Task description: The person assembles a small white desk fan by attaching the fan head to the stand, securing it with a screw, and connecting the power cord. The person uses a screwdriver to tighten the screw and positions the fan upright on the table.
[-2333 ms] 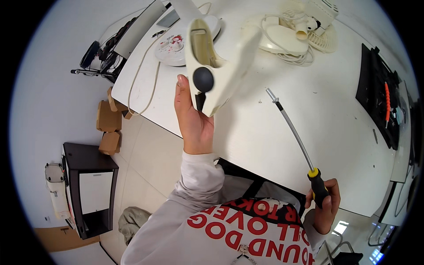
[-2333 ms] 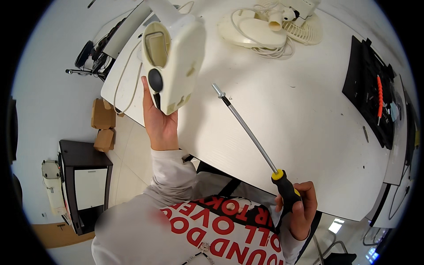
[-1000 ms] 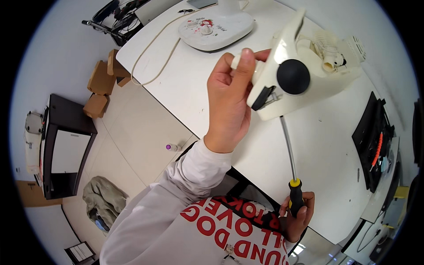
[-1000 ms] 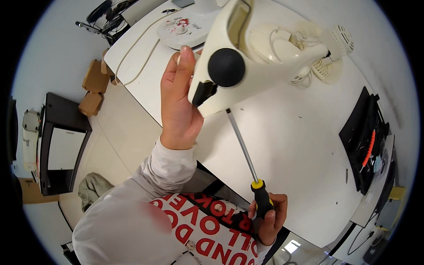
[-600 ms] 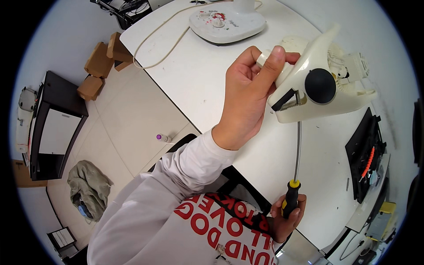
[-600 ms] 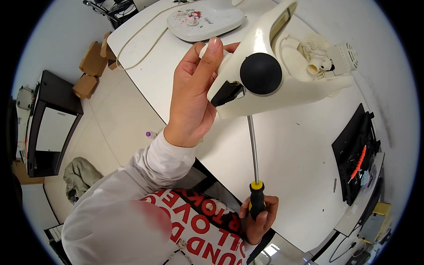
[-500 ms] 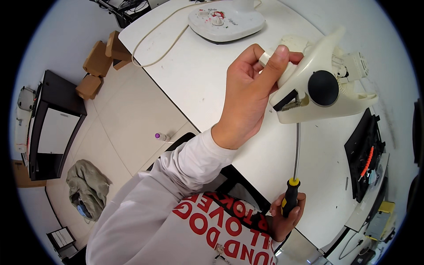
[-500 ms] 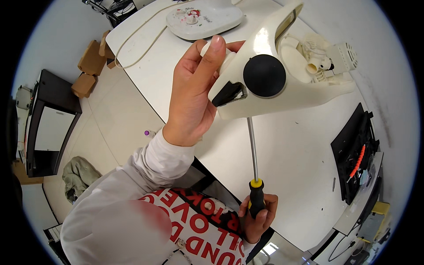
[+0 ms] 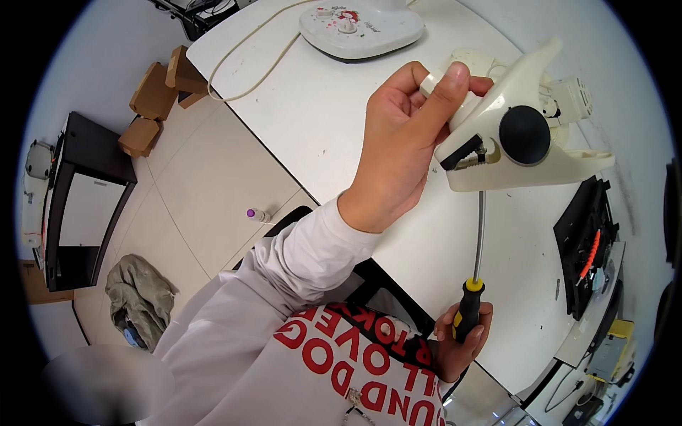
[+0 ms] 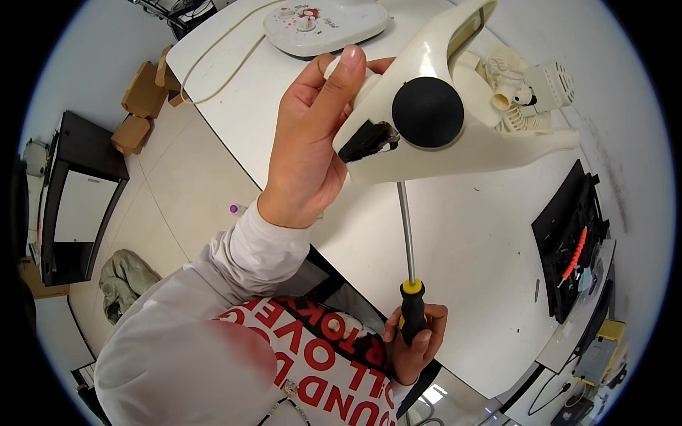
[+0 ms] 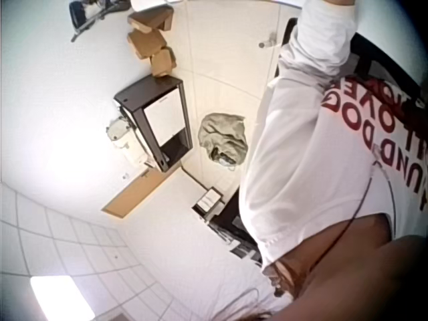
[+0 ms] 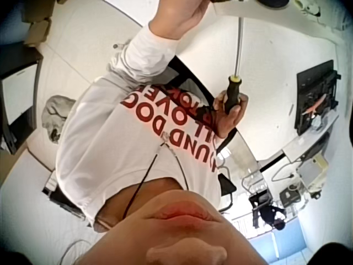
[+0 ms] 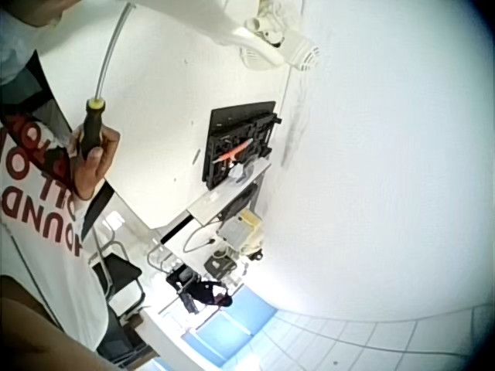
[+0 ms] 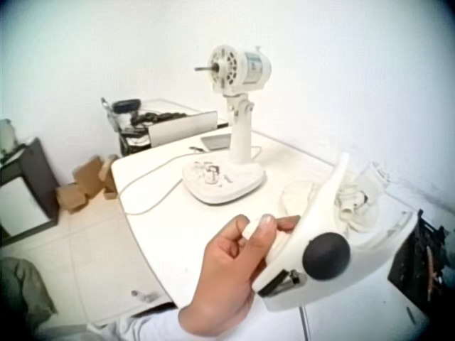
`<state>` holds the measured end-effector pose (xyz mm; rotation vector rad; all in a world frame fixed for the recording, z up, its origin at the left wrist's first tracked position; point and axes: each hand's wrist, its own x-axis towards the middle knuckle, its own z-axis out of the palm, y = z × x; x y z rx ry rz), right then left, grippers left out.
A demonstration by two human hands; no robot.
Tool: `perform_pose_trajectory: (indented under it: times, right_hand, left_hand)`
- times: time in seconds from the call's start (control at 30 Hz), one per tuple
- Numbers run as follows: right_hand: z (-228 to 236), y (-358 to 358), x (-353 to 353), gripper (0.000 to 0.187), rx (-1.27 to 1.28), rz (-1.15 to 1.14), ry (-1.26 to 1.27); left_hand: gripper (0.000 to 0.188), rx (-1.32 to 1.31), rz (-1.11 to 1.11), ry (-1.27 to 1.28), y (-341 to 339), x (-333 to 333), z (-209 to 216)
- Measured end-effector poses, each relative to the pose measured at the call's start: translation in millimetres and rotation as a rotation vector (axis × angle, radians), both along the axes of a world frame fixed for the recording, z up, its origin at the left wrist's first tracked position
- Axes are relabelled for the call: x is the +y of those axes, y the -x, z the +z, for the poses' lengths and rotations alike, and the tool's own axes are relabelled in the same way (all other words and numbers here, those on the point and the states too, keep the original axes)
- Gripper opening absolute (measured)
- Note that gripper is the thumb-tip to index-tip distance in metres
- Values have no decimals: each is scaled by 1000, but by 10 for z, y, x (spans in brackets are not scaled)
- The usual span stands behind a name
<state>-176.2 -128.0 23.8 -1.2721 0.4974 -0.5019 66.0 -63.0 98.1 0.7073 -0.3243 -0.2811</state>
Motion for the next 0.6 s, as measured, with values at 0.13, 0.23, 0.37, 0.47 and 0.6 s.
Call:
perform_pose_trajectory:
  times: [0.13,0.23,0.37,0.47,0.6]
  right_hand:
    - [-12,10,-19,55,-6,13,-7]
    - [-13,24,-7,55,0,-8,-17]
    - [-2,-1,-8,55,-16,-20,-100]
    - [-40,40,-37,56,-34,-19,-187]
    - [-185,147,-155,51,-133,49,-413]
  left_hand:
    - [32,5,-7,-8,15,-2,8]
    - [30,-37,12,10,9,-37,-2]
    - [27,-134,15,-2,-13,-60,38]
    - [23,-237,-65,15,29,12,158]
    - [27,-422,-72,83,105,-69,323]
